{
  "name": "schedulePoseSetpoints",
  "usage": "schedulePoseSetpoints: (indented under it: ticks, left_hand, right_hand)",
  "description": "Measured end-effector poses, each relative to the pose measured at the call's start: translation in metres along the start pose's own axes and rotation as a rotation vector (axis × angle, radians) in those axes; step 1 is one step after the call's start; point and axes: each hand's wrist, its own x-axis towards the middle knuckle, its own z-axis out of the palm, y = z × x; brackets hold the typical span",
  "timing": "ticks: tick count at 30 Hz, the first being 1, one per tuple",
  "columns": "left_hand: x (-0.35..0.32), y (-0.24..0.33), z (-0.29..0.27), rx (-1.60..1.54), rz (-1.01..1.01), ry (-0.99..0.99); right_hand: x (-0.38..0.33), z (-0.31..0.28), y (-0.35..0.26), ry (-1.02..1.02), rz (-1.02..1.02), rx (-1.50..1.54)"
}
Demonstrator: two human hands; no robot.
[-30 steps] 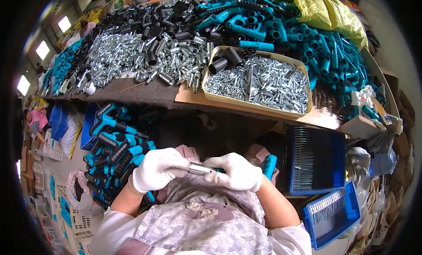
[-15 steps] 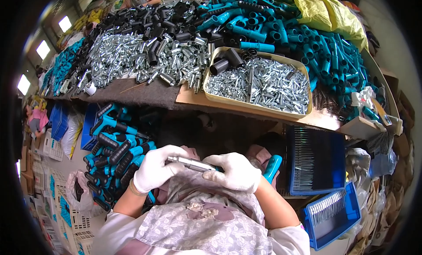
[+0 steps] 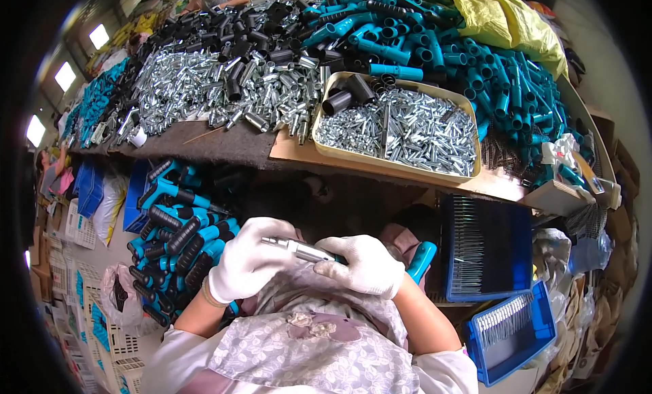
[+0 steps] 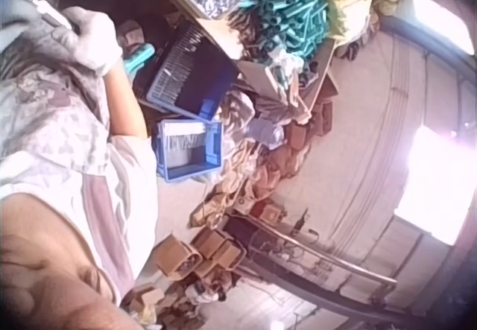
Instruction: Assembling spring-loaded hand tools by inserting metal shafts into plastic handles.
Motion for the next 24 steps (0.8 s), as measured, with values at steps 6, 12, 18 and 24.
schedulePoseSetpoints:
  ticks: [6, 12, 18, 24]
  left_hand:
    - [-0.003, 0.002, 0.001, -0.374, -0.634, -0.081]
    - [0.011, 0.009, -0.013, -0.068, 0.212, -0.239]
    - [0.005, 0.008, -0.021, -0.271, -0.337, -0.121]
    - [-0.004, 0.007, 0.001, -0.278, -0.255, 0.041]
  right_hand:
    - [0.005, 0.005, 0.002, 0.042, -0.053, -0.056]
    - [0.011, -0.012, 0.023, -0.569, 0.056, 0.614]
    - [0.001, -0.003, -0.002, -0.084, -0.127, 0.066]
    - [-0.005, 0.005, -0.024, 0.123, -0.170, -0.215]
